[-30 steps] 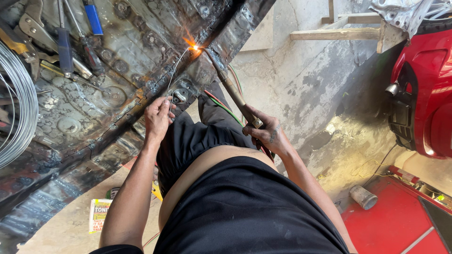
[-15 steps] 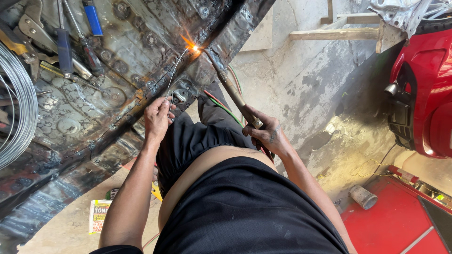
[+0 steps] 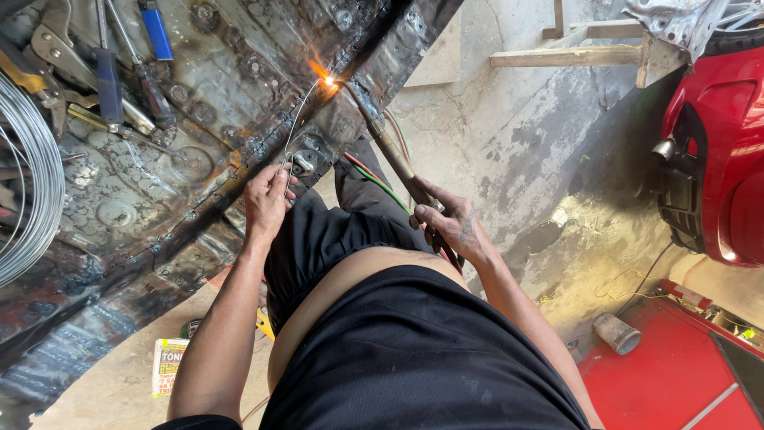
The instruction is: The person lies on their back beneath a vehicle underbody, holding a gas welding torch in one hand and a welding wire rod in the other. They repeatedly heat the underbody seam with the torch, feeding the wire into the flame to melt it onto the metal, pausing to reposition the wire and continue along the seam.
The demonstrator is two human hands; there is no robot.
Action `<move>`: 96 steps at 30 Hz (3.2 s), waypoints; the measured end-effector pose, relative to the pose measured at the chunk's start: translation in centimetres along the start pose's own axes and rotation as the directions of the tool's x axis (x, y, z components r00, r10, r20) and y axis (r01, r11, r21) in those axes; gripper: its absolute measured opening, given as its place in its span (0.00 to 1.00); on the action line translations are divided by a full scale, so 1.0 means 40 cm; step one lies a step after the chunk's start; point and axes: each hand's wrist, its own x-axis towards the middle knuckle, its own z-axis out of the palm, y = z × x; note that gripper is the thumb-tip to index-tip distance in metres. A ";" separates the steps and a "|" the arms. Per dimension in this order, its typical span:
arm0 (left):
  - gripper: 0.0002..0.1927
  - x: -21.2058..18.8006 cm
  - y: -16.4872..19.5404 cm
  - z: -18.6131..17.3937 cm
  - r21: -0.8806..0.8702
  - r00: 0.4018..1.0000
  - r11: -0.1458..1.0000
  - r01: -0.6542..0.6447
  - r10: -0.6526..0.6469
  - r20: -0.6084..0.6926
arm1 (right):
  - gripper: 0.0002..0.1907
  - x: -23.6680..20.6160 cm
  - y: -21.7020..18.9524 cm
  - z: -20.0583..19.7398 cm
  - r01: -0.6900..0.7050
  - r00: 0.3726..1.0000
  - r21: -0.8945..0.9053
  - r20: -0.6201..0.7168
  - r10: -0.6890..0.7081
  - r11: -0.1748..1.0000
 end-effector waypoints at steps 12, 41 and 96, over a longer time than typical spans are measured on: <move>0.15 0.002 -0.006 -0.005 0.009 1.000 1.000 0.003 -0.003 0.005 | 0.31 0.002 0.000 0.008 0.020 1.000 0.022 0.017 -0.020 1.000; 0.16 -0.004 -0.014 -0.002 -0.007 0.999 0.999 0.036 -0.036 0.003 | 0.30 -0.009 0.012 0.007 0.050 0.999 -0.012 0.009 -0.050 0.999; 0.16 -0.003 -0.014 -0.004 0.035 0.999 0.999 0.041 -0.041 0.006 | 0.30 -0.012 0.022 0.010 0.040 0.999 -0.030 0.007 -0.039 0.999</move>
